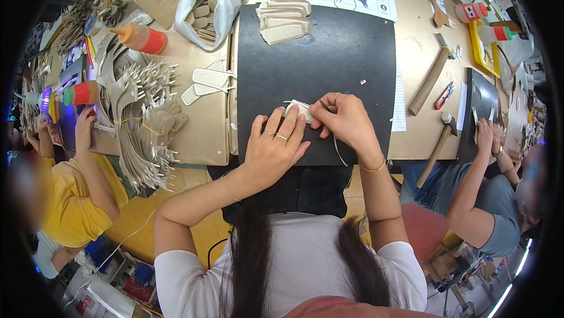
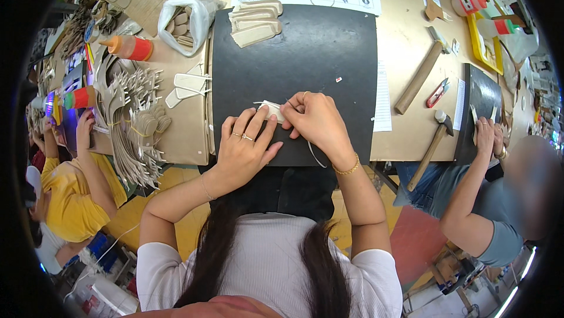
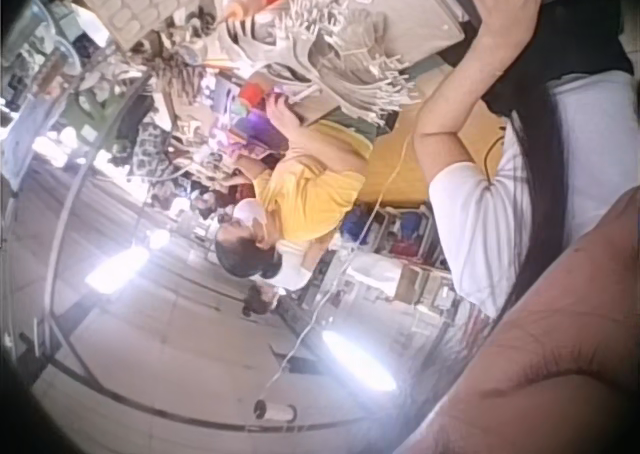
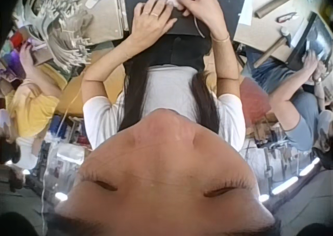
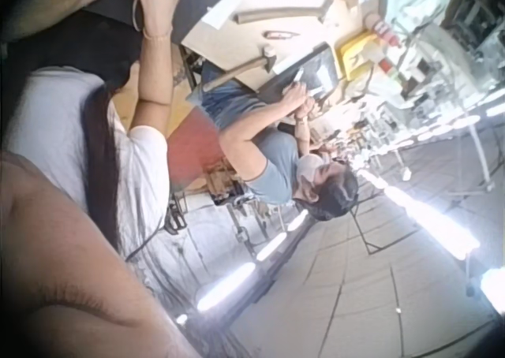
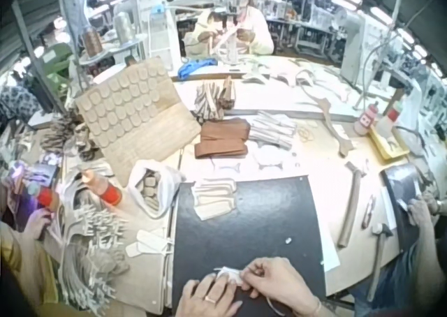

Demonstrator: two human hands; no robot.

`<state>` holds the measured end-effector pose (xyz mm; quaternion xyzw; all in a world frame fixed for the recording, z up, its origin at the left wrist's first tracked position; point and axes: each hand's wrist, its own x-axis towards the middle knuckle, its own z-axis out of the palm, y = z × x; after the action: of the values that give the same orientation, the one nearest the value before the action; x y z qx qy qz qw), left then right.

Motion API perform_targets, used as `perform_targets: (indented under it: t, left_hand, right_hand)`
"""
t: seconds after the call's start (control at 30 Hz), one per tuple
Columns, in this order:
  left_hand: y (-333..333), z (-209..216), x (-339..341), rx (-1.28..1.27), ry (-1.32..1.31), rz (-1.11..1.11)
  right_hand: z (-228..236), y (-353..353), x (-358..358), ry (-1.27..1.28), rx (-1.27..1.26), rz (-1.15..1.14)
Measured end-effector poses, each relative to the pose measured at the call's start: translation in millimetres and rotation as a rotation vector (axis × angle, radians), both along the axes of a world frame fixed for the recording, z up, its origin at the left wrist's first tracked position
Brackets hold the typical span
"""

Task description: The person repeatedly wraps a white cable around small rectangular objects on a workbench, then places the wrapped items into a pile. The person handles the objects one at a time and continues the wrapping process throughout the clip.

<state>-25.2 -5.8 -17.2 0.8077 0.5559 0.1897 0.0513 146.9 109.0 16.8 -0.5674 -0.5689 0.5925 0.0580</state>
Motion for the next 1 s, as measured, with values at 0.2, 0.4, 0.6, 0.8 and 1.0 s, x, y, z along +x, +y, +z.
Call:
perform_targets:
  t: [0.2, 0.4, 0.6, 0.8, 1.0]
  left_hand:
    - [7.3, -1.3, -2.4, -0.009, 0.001, -0.012]
    - [11.3, 4.0, -4.2, -0.053, 0.001, -0.041]
    - [15.5, 8.1, -2.6, -0.065, 0.024, -0.080]
    - [16.4, 10.7, -1.4, -0.068, 0.050, -0.085]
    - [18.1, 13.0, -0.8, -0.065, 0.076, -0.094]
  right_hand:
    - [0.1, 5.0, -2.0, -0.019, 0.008, 0.001]
    - [-0.2, 2.6, 0.0, -0.014, 0.068, -0.024]
    - [5.8, -5.2, 19.1, -0.148, 0.111, -0.084]
    - [1.5, -11.1, 23.2, -0.148, 0.156, -0.088]
    - [-1.5, -11.3, 22.7, -0.215, 0.223, -0.022]
